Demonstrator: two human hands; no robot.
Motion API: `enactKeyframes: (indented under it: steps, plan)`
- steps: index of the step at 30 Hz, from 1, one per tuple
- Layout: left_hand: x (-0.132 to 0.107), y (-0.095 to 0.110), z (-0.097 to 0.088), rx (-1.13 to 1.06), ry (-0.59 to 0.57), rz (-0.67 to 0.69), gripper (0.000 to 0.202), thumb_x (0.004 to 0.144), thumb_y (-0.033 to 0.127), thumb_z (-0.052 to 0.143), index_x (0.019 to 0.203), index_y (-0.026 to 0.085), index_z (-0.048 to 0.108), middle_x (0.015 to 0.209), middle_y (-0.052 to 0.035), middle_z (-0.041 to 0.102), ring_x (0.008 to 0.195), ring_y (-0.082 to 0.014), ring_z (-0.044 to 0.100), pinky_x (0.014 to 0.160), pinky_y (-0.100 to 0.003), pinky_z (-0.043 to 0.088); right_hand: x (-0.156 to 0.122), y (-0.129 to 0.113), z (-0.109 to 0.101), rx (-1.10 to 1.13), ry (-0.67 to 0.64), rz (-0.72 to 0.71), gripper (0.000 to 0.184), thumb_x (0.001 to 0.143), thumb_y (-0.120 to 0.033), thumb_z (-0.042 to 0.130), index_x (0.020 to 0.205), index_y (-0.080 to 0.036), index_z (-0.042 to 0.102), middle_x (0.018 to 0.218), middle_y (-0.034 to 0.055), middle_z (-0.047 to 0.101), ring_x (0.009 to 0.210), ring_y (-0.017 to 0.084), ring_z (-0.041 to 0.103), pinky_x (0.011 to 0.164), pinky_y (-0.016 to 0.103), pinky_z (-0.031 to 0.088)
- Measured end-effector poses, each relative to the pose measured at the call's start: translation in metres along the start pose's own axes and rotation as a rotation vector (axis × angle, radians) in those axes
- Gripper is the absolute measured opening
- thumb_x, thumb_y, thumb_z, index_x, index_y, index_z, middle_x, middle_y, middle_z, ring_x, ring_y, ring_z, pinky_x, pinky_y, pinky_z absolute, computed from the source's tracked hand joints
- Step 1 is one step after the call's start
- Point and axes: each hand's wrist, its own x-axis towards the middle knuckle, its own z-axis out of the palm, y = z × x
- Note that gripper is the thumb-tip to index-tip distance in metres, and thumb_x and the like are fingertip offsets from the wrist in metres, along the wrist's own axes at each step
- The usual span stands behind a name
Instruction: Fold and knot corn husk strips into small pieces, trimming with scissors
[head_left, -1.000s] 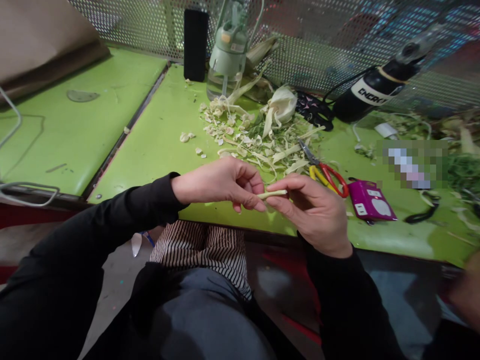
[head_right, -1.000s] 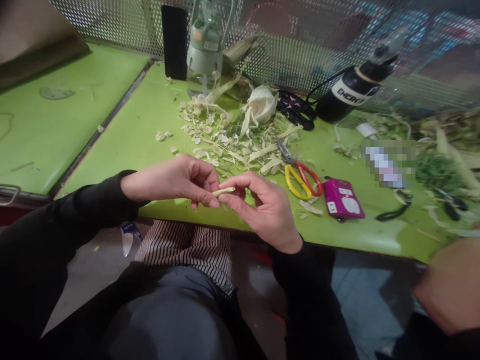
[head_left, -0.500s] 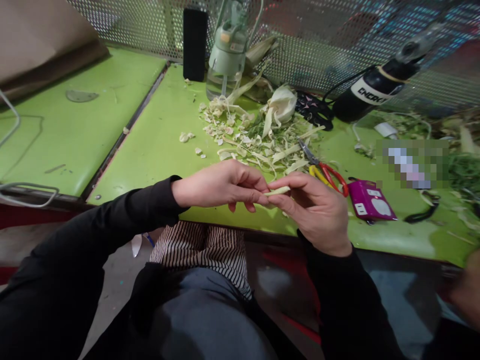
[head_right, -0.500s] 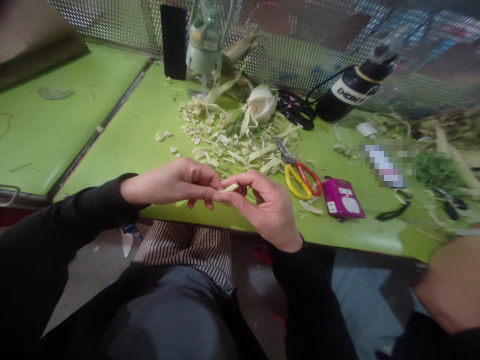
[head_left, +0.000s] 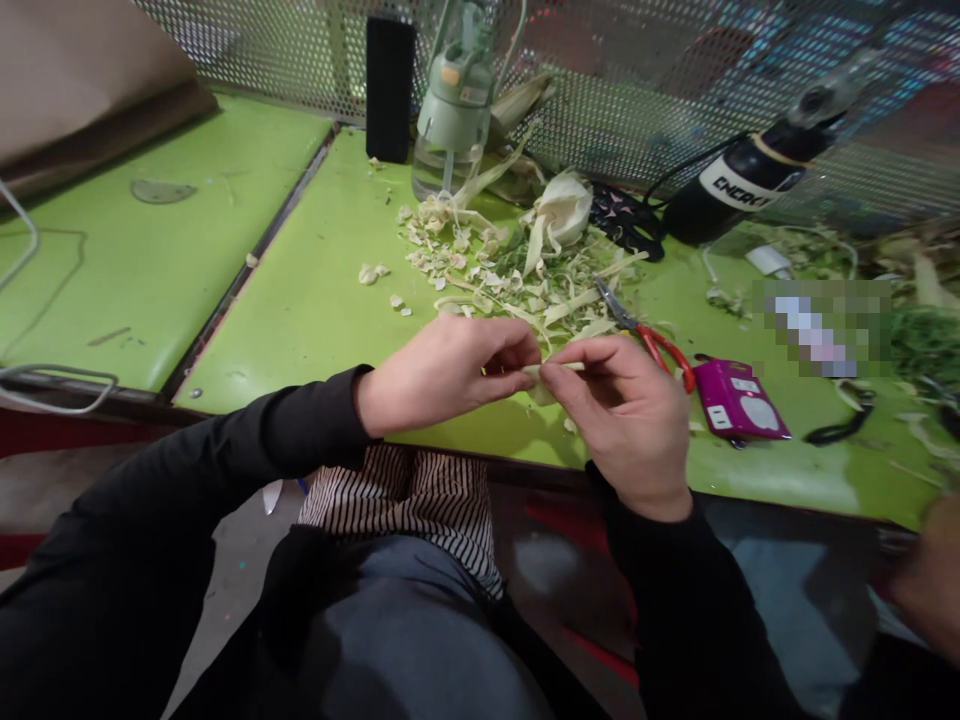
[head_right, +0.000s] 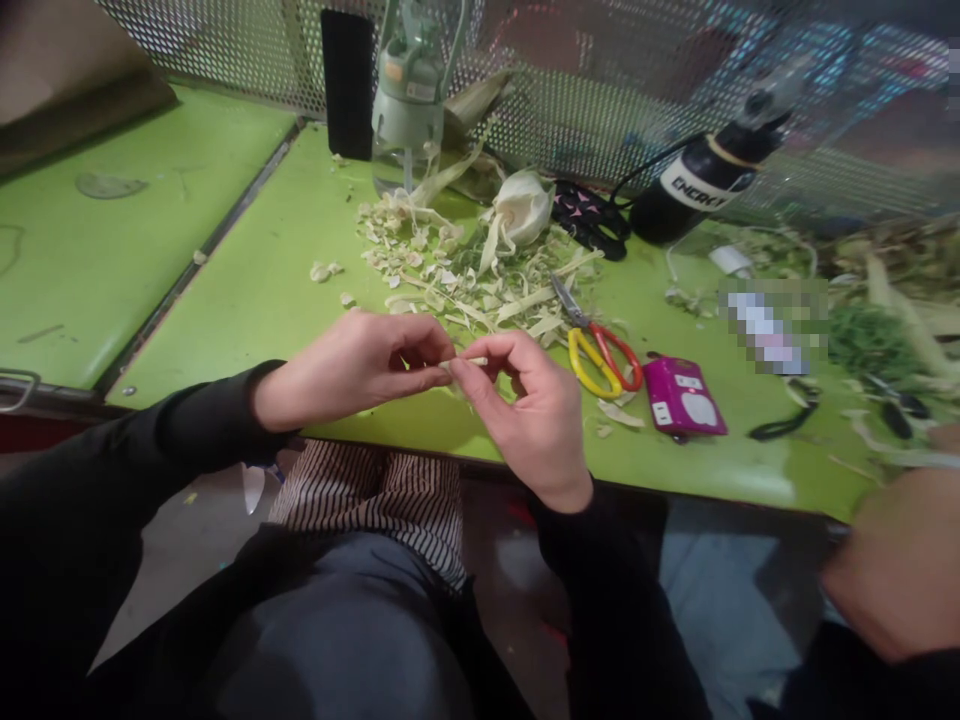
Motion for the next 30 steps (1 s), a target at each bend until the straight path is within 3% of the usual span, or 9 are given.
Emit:
enactKeyframes:
  steps: [3, 9, 12, 17, 25, 30]
  plan:
    - [-0.001, -0.001, 0.001, 0.039, 0.048, 0.017, 0.003, 0.085, 0.013, 0.064, 0.087, 0.014, 0.066, 0.078, -0.0012, 0.071, 0.068, -0.0086, 0.065, 0.063, -0.019, 0.048, -0.001, 0.0, 0.001, -0.015, -0.008, -0.032, 0.005, 0.089, -0.028, 0.071, 0.09, -0.024, 0.068, 0.077, -0.001, 0.067, 0.065, 0.013, 0.059, 0.063, 0.03, 0.049]
    - [0.002, 0.0, -0.001, -0.568, -0.064, -0.194, 0.008, 0.092, 0.018, 0.06, 0.096, 0.012, 0.056, 0.088, -0.0048, 0.072, 0.071, -0.0088, 0.072, 0.06, -0.017, 0.054, -0.004, 0.002, 0.011, 0.016, 0.155, -0.153, 0.007, 0.088, -0.021, 0.072, 0.093, -0.025, 0.068, 0.085, -0.0017, 0.071, 0.073, 0.013, 0.064, 0.071, 0.03, 0.054]
    - [0.002, -0.001, 0.001, -0.643, -0.011, -0.179, 0.009, 0.092, 0.018, 0.06, 0.096, 0.012, 0.055, 0.087, -0.0058, 0.073, 0.077, -0.0099, 0.072, 0.071, -0.021, 0.058, -0.005, 0.002, 0.016, 0.028, 0.226, -0.159, 0.009, 0.088, -0.022, 0.072, 0.096, -0.025, 0.069, 0.087, -0.0006, 0.072, 0.076, 0.014, 0.066, 0.072, 0.031, 0.056]
    - [-0.004, -0.003, 0.003, -0.322, 0.162, 0.009, 0.011, 0.088, 0.022, 0.066, 0.093, 0.014, 0.06, 0.084, -0.004, 0.072, 0.075, -0.0099, 0.069, 0.068, -0.019, 0.055, -0.006, 0.004, 0.015, 0.005, 0.229, -0.13, 0.009, 0.085, -0.026, 0.077, 0.093, -0.026, 0.072, 0.084, -0.0011, 0.073, 0.073, 0.015, 0.067, 0.07, 0.032, 0.056]
    - [-0.007, -0.006, -0.002, 0.08, 0.217, 0.176, 0.004, 0.088, 0.019, 0.065, 0.089, 0.016, 0.064, 0.083, -0.001, 0.074, 0.075, -0.0097, 0.069, 0.068, -0.019, 0.052, -0.008, -0.005, 0.005, -0.137, 0.145, -0.119, 0.009, 0.087, -0.027, 0.075, 0.096, -0.028, 0.076, 0.089, 0.0011, 0.077, 0.079, 0.017, 0.072, 0.076, 0.034, 0.06]
    - [-0.009, -0.008, 0.001, 0.228, 0.253, 0.226, 0.009, 0.092, 0.021, 0.063, 0.098, 0.018, 0.069, 0.089, -0.0016, 0.076, 0.08, -0.011, 0.071, 0.073, -0.02, 0.052, -0.009, 0.0, 0.006, -0.041, 0.124, -0.042, 0.009, 0.086, -0.032, 0.076, 0.093, -0.027, 0.076, 0.082, -0.0002, 0.076, 0.068, 0.015, 0.068, 0.064, 0.031, 0.058]
